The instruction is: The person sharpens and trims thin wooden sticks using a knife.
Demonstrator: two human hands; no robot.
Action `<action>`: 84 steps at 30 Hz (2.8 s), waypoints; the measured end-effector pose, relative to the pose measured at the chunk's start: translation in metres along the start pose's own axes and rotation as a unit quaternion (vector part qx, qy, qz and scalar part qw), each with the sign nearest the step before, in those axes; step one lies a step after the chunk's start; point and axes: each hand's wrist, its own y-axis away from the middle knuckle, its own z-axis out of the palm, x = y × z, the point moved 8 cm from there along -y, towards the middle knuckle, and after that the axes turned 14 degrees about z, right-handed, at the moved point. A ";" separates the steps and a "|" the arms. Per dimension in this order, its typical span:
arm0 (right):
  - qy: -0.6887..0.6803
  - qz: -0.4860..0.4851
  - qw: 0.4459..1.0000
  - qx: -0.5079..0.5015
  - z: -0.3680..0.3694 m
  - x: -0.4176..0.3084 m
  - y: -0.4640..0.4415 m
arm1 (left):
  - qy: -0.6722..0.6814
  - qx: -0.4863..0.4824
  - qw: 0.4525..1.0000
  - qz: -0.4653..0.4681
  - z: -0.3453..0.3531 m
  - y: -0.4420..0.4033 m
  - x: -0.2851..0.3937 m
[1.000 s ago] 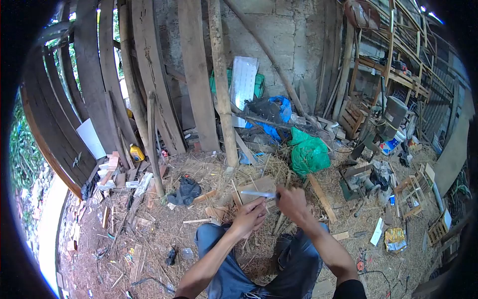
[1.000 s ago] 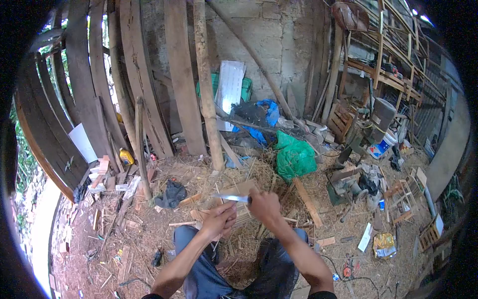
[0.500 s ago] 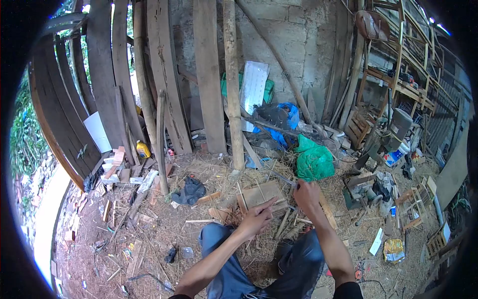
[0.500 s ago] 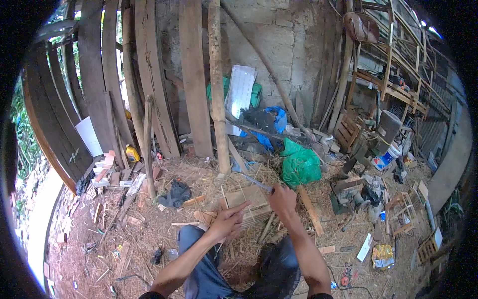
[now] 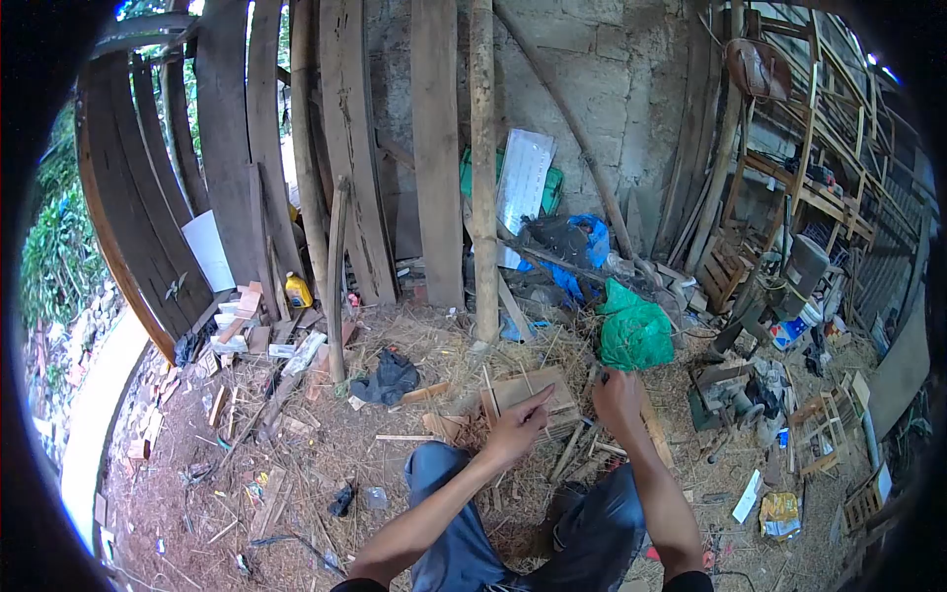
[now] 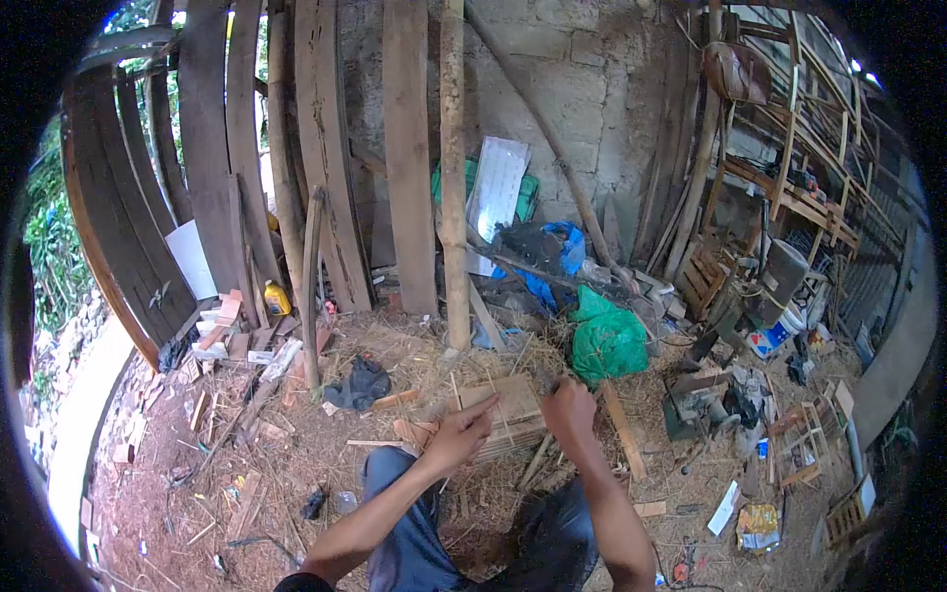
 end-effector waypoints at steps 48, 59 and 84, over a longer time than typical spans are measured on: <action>0.020 0.007 1.000 0.020 -0.003 -0.019 -0.007 | 0.094 0.049 0.991 -0.078 -0.007 0.010 0.010; -0.268 0.082 0.933 -0.225 0.086 0.031 -0.026 | 0.088 0.052 0.993 -0.062 -0.016 0.000 0.016; -0.458 0.001 0.828 -0.324 -0.056 -0.063 0.015 | 0.116 0.029 0.992 0.035 0.012 -0.029 0.039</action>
